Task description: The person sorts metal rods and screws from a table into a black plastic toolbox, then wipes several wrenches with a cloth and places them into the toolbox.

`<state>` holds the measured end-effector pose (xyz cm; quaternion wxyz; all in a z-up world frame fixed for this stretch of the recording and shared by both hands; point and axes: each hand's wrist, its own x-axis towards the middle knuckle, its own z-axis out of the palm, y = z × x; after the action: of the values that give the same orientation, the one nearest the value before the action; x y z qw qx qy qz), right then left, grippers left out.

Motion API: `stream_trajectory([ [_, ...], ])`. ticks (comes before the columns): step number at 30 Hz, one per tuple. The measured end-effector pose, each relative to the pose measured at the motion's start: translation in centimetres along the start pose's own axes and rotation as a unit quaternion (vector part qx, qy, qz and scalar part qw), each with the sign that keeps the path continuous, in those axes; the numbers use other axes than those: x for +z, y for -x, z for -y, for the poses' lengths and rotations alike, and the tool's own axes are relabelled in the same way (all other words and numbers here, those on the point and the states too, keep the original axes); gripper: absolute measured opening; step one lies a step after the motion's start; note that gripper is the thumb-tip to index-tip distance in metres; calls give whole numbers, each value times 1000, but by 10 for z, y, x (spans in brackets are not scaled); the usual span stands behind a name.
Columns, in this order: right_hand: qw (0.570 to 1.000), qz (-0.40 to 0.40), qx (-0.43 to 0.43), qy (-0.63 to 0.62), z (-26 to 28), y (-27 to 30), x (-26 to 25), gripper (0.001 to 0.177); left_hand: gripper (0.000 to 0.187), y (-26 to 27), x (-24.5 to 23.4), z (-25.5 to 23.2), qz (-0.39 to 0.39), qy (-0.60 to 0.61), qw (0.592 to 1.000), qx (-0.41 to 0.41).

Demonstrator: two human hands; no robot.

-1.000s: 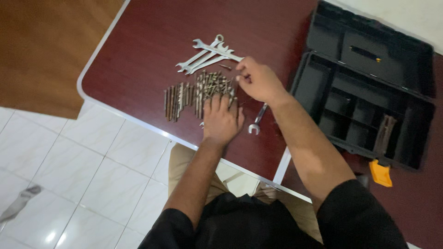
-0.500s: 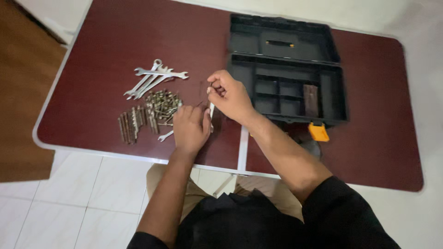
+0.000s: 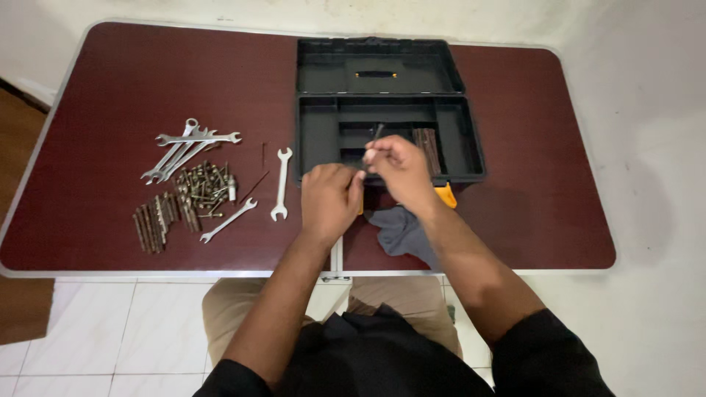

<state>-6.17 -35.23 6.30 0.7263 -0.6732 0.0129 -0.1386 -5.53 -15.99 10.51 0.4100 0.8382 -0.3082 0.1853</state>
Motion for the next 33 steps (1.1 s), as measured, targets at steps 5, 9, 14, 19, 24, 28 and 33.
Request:
stream_trajectory([
  [5, 963, -114, 19, 242, 25, 0, -72, 16, 40, -4, 15, 3, -1, -104, 992, 76],
  [9, 917, -136, 22, 374, 35, 10, -89, 21, 33, 2, 24, 11, 64, -154, 985, 52],
  [14, 898, -134, 16, 418, 37, 14, -88, 25, 32, 6, 25, 14, 68, -149, 985, 50],
  [19, 925, -165, 32, 340, 30, 15, -87, 21, 33, 6, 22, 11, 66, -147, 985, 59],
  [24, 940, -150, -60, 301, 18, 24, -86, 18, 35, 7, 22, 11, 58, -135, 987, 60],
  [28, 907, -133, -154, 368, 18, 23, -90, 17, 35, 13, 10, 15, -6, -93, 990, 109],
  [33, 926, -111, -45, 357, 16, 21, -104, 16, 30, 43, -21, 52, -75, -78, 993, 46],
])
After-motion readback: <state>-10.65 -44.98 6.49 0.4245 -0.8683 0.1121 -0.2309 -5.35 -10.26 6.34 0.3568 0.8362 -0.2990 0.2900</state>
